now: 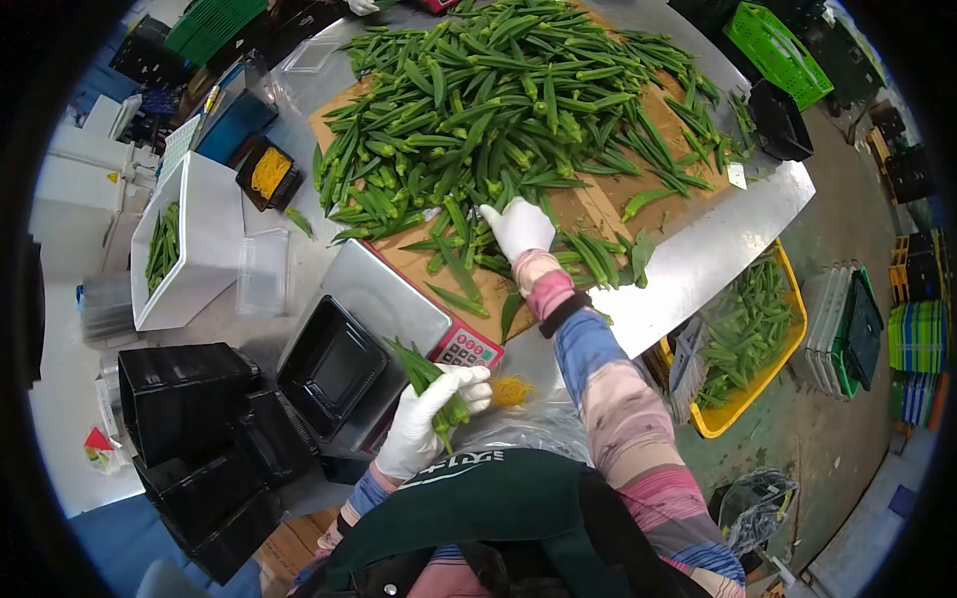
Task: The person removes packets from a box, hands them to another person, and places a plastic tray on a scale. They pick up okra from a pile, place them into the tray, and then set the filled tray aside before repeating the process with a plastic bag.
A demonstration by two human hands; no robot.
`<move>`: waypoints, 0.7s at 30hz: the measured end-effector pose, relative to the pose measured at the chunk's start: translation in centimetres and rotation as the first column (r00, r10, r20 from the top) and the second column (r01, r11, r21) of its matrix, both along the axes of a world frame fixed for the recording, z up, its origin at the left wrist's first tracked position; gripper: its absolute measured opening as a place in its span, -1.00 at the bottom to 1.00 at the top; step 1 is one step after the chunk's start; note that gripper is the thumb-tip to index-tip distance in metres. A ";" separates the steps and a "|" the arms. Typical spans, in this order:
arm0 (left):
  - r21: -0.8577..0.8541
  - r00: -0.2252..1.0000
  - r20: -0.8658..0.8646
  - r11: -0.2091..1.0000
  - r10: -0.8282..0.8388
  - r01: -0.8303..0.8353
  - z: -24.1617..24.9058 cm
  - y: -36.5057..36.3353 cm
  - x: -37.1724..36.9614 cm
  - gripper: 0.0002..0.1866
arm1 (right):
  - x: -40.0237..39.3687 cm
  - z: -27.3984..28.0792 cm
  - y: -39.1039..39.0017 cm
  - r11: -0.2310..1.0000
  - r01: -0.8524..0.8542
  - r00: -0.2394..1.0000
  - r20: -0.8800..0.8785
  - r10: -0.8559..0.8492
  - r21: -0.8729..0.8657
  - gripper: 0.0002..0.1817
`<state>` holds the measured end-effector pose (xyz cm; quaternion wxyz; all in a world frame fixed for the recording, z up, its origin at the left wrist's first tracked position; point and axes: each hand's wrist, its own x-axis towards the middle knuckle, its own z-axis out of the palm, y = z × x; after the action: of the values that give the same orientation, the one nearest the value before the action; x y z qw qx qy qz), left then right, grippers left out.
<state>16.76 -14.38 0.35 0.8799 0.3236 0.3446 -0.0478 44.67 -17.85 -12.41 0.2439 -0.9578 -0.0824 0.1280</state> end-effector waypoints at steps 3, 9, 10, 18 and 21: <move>0.010 0.999 0.016 0.999 -0.043 0.043 -0.1 0.0 -0.3 -0.72 | 1.6 -1.4 -0.3 0.992 0.056 0.992 -0.118 -0.042 0.112 -0.55; -0.012 1.000 0.014 1.000 -0.020 0.020 -0.4 0.6 -0.6 -0.72 | -0.3 1.7 -5.3 0.566 0.301 0.855 -0.480 0.197 0.768 -0.79; -0.022 1.000 0.018 1.000 -0.013 0.013 -0.4 0.6 -0.5 -0.72 | -0.9 2.3 -6.3 0.519 0.329 0.826 -0.507 0.248 0.789 -0.79; -0.138 0.993 0.096 0.989 0.061 -0.048 0.5 0.0 -0.3 -0.76 | -6.8 8.1 -10.4 0.672 0.059 0.738 -0.486 0.469 0.738 -0.78; -0.159 0.990 0.114 0.985 0.084 -0.065 0.9 -0.3 -0.5 -0.79 | -10.8 9.2 -10.2 0.650 -0.173 0.590 -0.450 0.670 0.740 -0.79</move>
<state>16.30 -14.68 1.20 0.9227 0.2434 0.2982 -0.0221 33.87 -28.06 -3.19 0.5182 -0.6427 -0.2634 0.4991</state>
